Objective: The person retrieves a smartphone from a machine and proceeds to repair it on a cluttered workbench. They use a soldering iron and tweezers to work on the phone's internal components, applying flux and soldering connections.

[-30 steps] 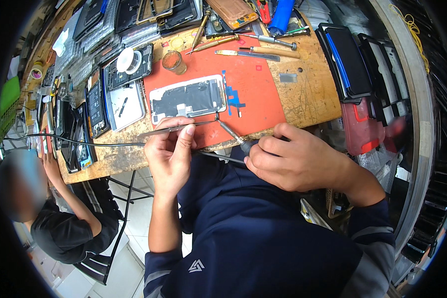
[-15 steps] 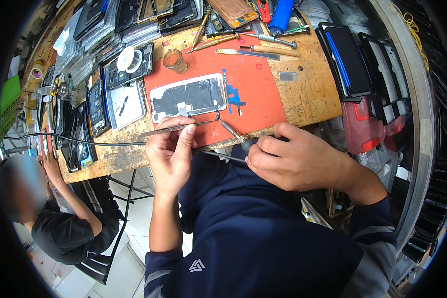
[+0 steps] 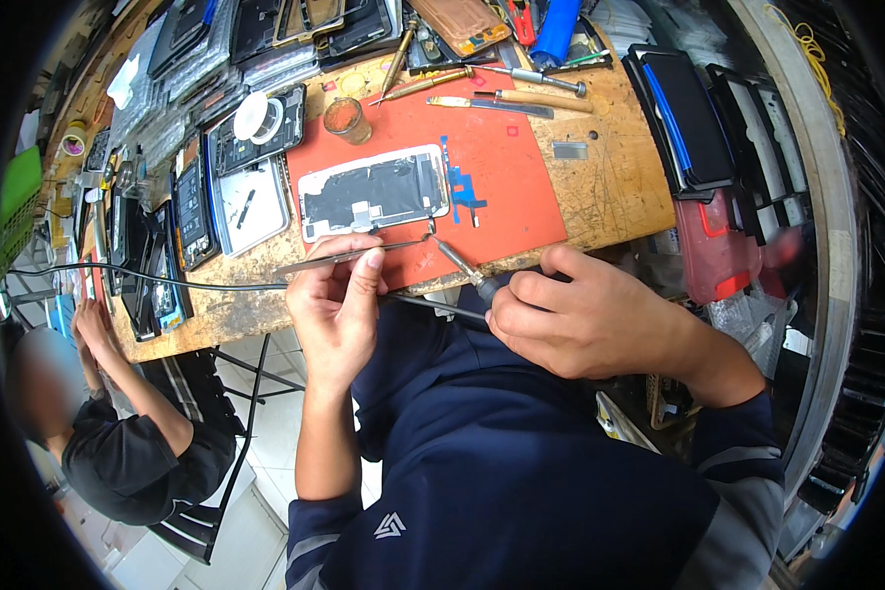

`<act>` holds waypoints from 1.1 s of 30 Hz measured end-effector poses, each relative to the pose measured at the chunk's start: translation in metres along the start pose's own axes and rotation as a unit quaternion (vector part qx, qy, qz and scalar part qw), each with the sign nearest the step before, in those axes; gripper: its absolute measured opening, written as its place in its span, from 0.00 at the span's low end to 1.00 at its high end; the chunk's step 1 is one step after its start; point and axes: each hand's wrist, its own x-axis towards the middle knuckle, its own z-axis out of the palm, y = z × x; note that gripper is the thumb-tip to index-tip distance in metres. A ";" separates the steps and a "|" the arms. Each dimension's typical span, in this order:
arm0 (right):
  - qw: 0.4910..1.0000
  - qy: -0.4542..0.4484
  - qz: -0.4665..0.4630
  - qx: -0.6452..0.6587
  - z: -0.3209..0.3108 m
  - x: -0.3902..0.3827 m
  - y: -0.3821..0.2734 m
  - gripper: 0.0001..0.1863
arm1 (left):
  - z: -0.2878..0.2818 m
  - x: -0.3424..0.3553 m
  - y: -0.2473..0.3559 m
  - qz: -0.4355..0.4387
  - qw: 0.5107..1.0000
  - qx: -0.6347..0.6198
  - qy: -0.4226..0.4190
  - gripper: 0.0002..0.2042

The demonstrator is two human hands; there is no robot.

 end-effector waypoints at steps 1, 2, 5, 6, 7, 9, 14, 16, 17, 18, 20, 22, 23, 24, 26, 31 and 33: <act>1.000 0.007 0.001 0.001 0.000 -0.001 -0.001 0.11 | -0.001 -0.001 0.001 0.001 1.000 -0.002 0.003 0.06; 1.000 0.012 0.004 0.006 0.001 -0.001 -0.003 0.11 | -0.002 -0.002 0.001 0.003 1.000 -0.005 0.006 0.06; 0.999 0.041 0.025 0.014 0.004 -0.002 -0.012 0.11 | -0.009 -0.009 0.005 -0.002 0.999 -0.033 0.033 0.06; 0.998 0.053 0.032 0.013 0.005 -0.002 -0.016 0.11 | -0.013 -0.013 0.006 -0.008 0.998 -0.021 0.059 0.06; 0.995 0.078 0.055 0.006 0.008 -0.002 -0.021 0.11 | -0.019 -0.016 0.006 -0.004 0.996 -0.032 0.085 0.06; 0.985 0.138 0.102 -0.005 0.013 -0.003 -0.034 0.12 | -0.036 -0.026 0.008 0.002 0.991 -0.067 0.120 0.06; 0.914 0.233 0.324 -0.072 0.036 -0.026 -0.023 0.23 | -0.108 -0.071 -0.004 0.069 0.963 -0.084 0.248 0.08; 0.877 0.285 0.372 -0.105 0.049 -0.037 -0.003 0.24 | -0.149 -0.098 -0.020 0.074 0.943 -0.101 0.308 0.09; 0.866 0.311 0.374 -0.119 0.056 -0.040 0.011 0.24 | -0.170 -0.117 -0.031 0.048 0.930 -0.134 0.340 0.10; 0.856 0.325 0.375 -0.143 0.061 -0.041 0.021 0.23 | -0.187 -0.135 -0.048 0.024 0.913 -0.125 0.388 0.11; 0.852 0.346 0.362 -0.153 0.074 -0.043 0.034 0.22 | -0.215 -0.162 -0.094 -0.004 0.862 -0.148 0.486 0.12; 0.860 0.350 0.338 -0.155 0.084 -0.045 0.042 0.21 | -0.231 -0.167 -0.155 -0.019 0.821 -0.183 0.540 0.12; 0.863 0.354 0.317 -0.169 0.089 -0.045 0.044 0.20 | -0.234 -0.160 -0.189 -0.029 0.789 -0.229 0.569 0.13; 0.864 0.357 0.321 -0.154 0.092 -0.046 0.046 0.20 | -0.237 -0.149 -0.219 -0.037 0.785 -0.234 0.572 0.12; 0.859 0.369 0.322 -0.148 0.094 -0.049 0.047 0.20 | -0.243 -0.108 -0.271 -0.036 0.775 -0.266 0.572 0.13; 0.881 0.312 0.317 -0.160 0.087 -0.058 0.044 0.18 | -0.250 0.007 -0.326 0.030 0.725 -0.413 0.550 0.07; 0.881 0.293 0.341 -0.151 0.084 -0.061 0.038 0.17 | -0.243 0.014 -0.336 -0.051 0.655 -0.412 0.632 0.06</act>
